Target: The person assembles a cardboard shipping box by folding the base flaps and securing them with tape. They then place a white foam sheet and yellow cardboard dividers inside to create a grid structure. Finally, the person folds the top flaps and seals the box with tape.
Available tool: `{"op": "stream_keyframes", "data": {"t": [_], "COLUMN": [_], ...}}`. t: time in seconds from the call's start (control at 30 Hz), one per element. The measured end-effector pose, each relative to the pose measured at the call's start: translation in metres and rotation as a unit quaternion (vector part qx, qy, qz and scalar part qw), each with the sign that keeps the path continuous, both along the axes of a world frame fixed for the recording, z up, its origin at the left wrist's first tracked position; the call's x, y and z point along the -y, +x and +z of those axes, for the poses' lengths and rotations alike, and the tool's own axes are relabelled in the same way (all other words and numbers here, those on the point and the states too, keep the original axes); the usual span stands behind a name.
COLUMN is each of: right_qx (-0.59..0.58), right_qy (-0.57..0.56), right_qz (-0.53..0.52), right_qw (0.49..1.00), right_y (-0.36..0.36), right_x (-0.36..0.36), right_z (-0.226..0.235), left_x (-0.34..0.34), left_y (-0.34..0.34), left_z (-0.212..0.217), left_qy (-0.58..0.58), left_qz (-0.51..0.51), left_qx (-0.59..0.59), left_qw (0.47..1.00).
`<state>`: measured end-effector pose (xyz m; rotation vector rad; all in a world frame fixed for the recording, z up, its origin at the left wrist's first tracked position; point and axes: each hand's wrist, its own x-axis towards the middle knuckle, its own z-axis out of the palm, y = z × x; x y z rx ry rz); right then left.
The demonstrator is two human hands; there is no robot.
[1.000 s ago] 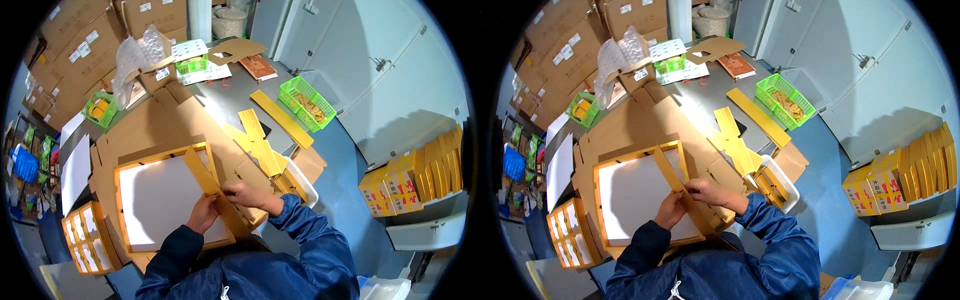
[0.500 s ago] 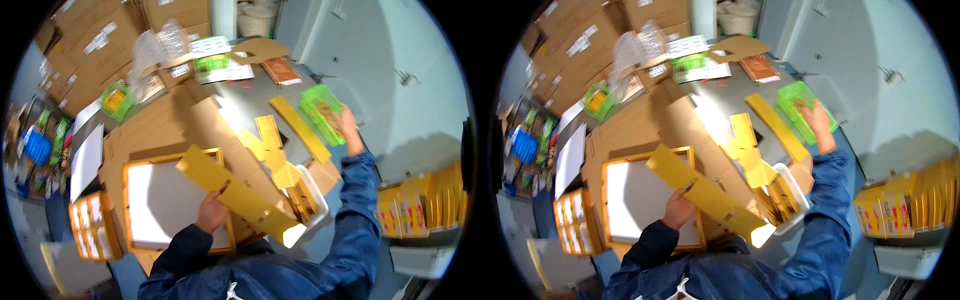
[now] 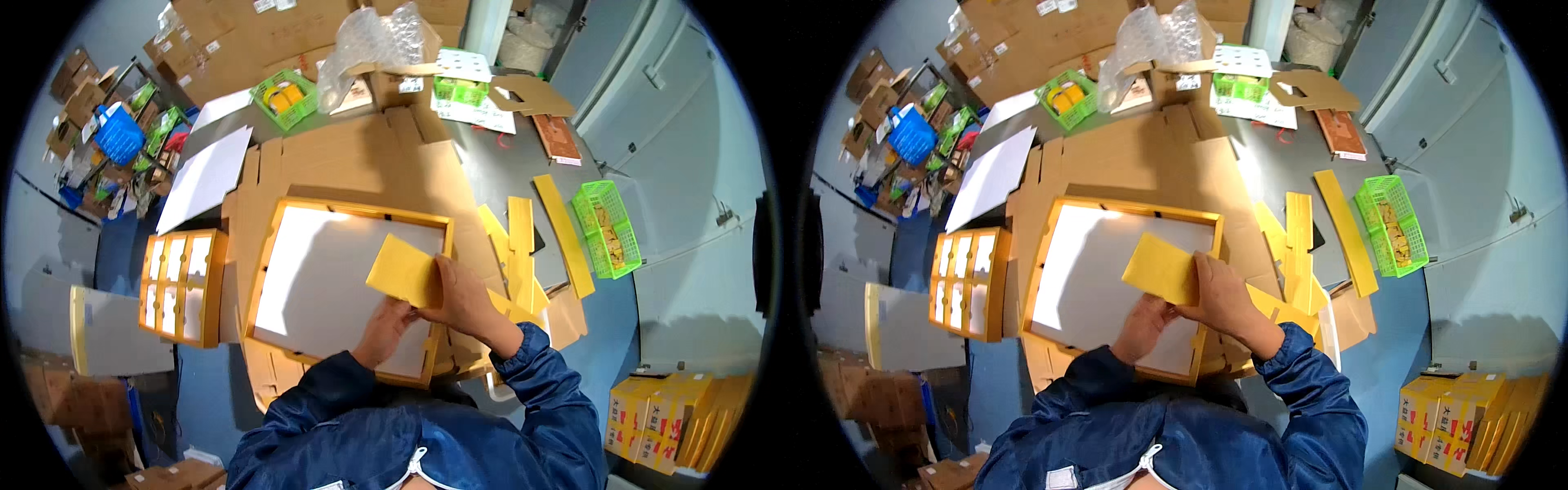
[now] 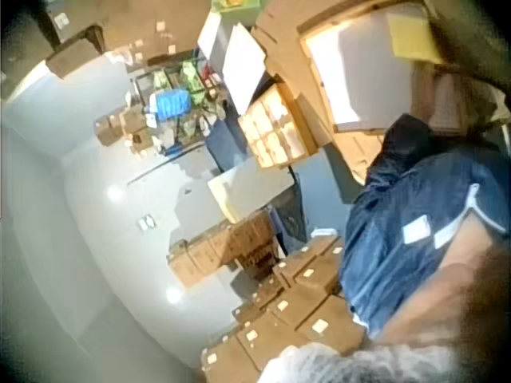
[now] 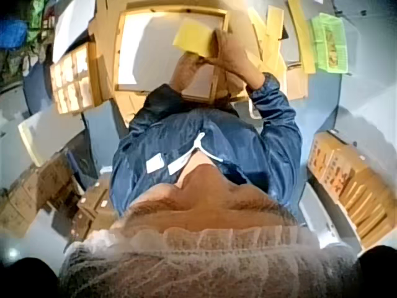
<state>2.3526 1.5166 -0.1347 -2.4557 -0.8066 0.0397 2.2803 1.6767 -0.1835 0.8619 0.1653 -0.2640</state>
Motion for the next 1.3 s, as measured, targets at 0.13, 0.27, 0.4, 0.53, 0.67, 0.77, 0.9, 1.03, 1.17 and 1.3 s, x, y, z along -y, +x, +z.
{"op": "stream_keyframes", "data": {"t": [0.13, 0.27, 0.4, 0.53, 0.67, 0.77, 0.9, 1.03, 1.17, 1.3], "right_qx": [0.020, 0.028, 0.044, 0.095, 0.105, 0.082, -0.033, -0.290, -0.174, -0.267], "right_qy": [0.013, 0.050, -0.001, -0.030, -0.032, -0.004, -0.015, -0.013, 0.147, 0.046], "right_qz": [0.029, 0.058, 0.055, 0.025, 0.037, 0.069, 0.069, 0.091, 0.098, 0.039], "right_qw": [0.999, 0.997, 0.997, 0.995, 0.993, 0.994, 0.997, 0.952, 0.969, 0.962], "right_y": [-0.024, -0.040, -0.054, -0.062, -0.063, -0.061, -0.058, -0.060, -0.067, -0.088], "right_x": [-0.025, -0.043, -0.055, -0.067, -0.071, -0.072, -0.068, -0.080, -0.054, -0.058], "right_z": [-0.006, -0.024, -0.014, -0.017, -0.016, -0.019, -0.005, 0.035, 0.006, 0.008], "left_x": [-0.034, -0.047, -0.059, -0.067, -0.081, -0.084, -0.081, -0.087, -0.116, -0.132], "left_y": [-0.016, -0.027, -0.033, -0.038, -0.042, -0.045, -0.046, -0.041, -0.024, -0.018], "left_z": [-0.005, -0.004, 0.002, 0.006, -0.006, -0.010, 0.000, 0.008, 0.030, 0.029], "left_qy": [0.008, 0.035, -0.057, -0.090, -0.116, -0.108, -0.063, -0.020, -0.087, -0.062], "left_qz": [0.022, 0.031, 0.053, 0.076, 0.046, 0.031, 0.026, 0.015, 0.076, 0.059], "left_qx": [0.014, 0.022, 0.014, -0.059, -0.075, -0.031, -0.003, 0.105, 0.108, 0.122], "left_qw": [1.000, 0.999, 0.997, 0.991, 0.989, 0.993, 0.998, 0.994, 0.987, 0.989]}}
